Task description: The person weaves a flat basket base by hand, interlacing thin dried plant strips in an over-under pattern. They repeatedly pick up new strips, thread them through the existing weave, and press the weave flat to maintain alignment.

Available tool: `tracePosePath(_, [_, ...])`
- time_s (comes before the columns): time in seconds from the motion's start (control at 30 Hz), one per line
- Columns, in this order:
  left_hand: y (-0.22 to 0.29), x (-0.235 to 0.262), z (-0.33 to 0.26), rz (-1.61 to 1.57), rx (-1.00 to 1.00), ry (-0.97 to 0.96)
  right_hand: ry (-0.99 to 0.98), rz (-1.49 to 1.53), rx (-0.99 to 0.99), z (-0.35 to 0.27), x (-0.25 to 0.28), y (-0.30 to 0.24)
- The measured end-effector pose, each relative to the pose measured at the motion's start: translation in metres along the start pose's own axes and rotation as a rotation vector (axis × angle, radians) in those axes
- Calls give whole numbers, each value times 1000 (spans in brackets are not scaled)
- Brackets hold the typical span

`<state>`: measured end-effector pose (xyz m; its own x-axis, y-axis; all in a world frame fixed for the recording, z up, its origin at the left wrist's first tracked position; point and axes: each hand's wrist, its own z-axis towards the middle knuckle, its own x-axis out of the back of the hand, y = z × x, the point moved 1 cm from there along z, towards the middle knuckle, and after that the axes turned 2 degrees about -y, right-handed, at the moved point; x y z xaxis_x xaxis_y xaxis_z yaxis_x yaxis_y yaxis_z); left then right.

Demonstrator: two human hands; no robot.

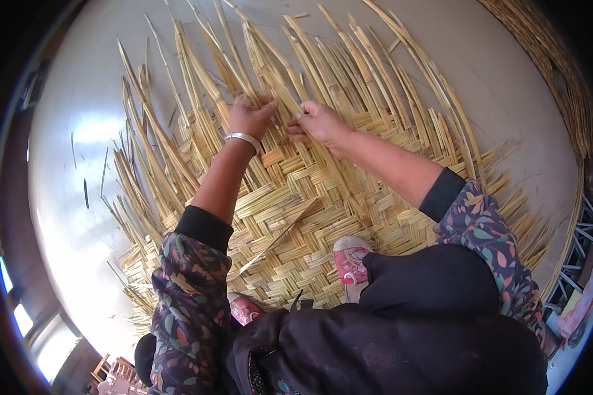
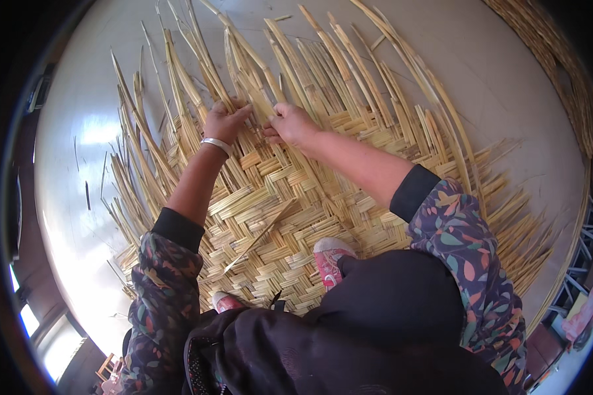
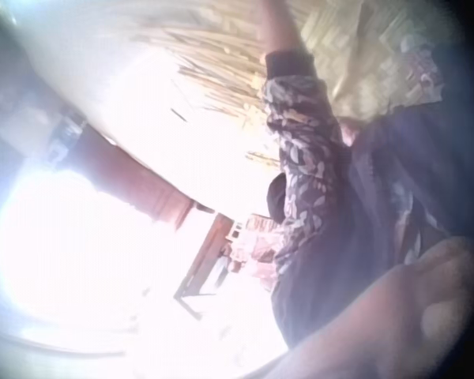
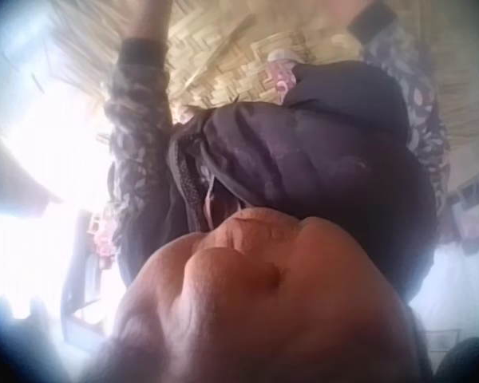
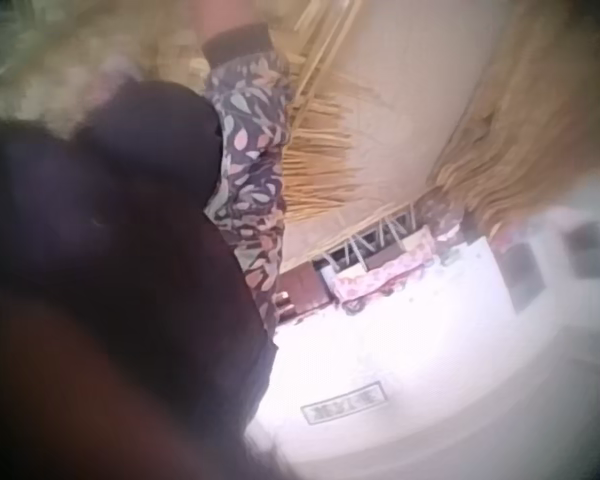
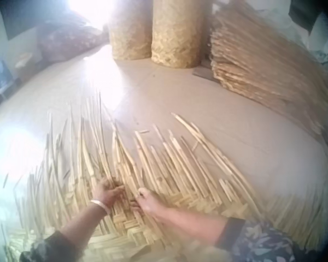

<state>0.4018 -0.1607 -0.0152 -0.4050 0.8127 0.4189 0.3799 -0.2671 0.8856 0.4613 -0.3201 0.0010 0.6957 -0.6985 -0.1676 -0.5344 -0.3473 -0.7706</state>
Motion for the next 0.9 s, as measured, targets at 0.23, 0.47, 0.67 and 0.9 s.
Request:
tracePosePath(0.23, [9, 0, -9, -149, 61, 48, -21, -190, -41, 2, -2, -16])
tracePosePath(0.47, [-1, 7, -6, -389, 375, -98, -13, -190, -51, 4, -4, -13])
tracePosePath(0.67, [11, 13, -29, -322, 468, -245, -27, -161, -56, 5, -1, -12])
tracePosePath(0.9, [-13, 16, -31, -255, 446, -246, -64, -136, -42, 2, -1, -13])
